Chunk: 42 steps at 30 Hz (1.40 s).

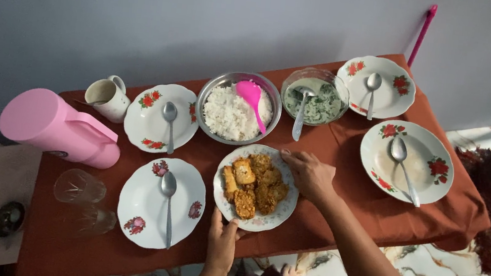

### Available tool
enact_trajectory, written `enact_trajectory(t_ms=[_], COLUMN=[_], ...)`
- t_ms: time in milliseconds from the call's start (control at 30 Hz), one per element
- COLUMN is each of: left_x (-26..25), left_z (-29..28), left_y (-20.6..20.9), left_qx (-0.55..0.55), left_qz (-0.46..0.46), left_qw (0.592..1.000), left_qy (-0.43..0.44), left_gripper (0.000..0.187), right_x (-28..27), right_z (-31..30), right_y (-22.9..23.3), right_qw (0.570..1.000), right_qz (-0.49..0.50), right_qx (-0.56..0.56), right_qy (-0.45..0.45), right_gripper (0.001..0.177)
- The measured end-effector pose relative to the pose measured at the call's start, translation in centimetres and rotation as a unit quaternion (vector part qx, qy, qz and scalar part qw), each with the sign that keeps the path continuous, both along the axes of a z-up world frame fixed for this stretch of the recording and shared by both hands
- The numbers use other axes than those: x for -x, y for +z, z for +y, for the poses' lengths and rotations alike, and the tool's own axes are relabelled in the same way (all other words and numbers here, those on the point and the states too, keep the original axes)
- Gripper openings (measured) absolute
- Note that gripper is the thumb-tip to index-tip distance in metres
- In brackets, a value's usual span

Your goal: Preparing and serving a meal of rice, fried tofu, and side dishes into plates.

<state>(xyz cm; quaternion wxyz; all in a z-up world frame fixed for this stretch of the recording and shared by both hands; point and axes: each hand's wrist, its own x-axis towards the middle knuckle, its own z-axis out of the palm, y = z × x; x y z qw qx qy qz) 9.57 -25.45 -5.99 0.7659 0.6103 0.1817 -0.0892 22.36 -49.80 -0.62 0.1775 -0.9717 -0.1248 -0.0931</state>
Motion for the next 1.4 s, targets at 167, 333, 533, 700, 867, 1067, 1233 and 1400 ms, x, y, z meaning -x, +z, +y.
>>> enact_trajectory(t_ms=[167,333,533,700,867,1067,1233,1400], left_x=[-0.2,0.1,0.5,0.4,0.5,0.6,0.2,0.2], left_z=[0.2,-0.5,-1.7,-1.5,-1.7,-1.2,-1.0,-1.1], left_y=[0.2,0.9,0.8,-0.6,-0.4,-0.8,-0.5,-0.1], left_qx=[0.035,0.090,0.063,0.035,0.060,0.037,0.031,0.045], left_qz=[-0.006,-0.025,-0.008,-0.001,-0.004,-0.011,-0.025,-0.050], left_qw=[0.999,0.996,0.997,0.999,0.997,0.999,0.999,0.998], left_qy=[-0.009,0.012,0.033,0.028,0.039,0.026,0.015,0.018], left_gripper=[0.062,0.063,0.066,0.063,0.063,0.062,0.062,0.063], right_x=[-0.9,-1.7,3.0,1.8,3.1,0.7,0.7,1.9], right_z=[-0.2,-0.6,-0.2,-1.4,-1.7,-3.9,-5.1,-1.2], right_y=[-0.9,-3.3,-2.3,-5.2,0.9,-5.0,-0.9,6.8], right_qw=[0.998,0.976,0.975,0.969,0.920,0.977,0.937,0.899], right_qz=[-0.059,-0.109,0.158,0.166,0.357,0.049,0.317,0.236], right_qx=[-0.009,-0.166,-0.031,-0.139,-0.145,0.116,-0.066,-0.330], right_qy=[0.017,0.092,-0.154,-0.121,-0.070,0.174,0.132,-0.164], right_gripper=[0.041,0.034,0.045,0.039,0.037,0.059,0.028,0.027])
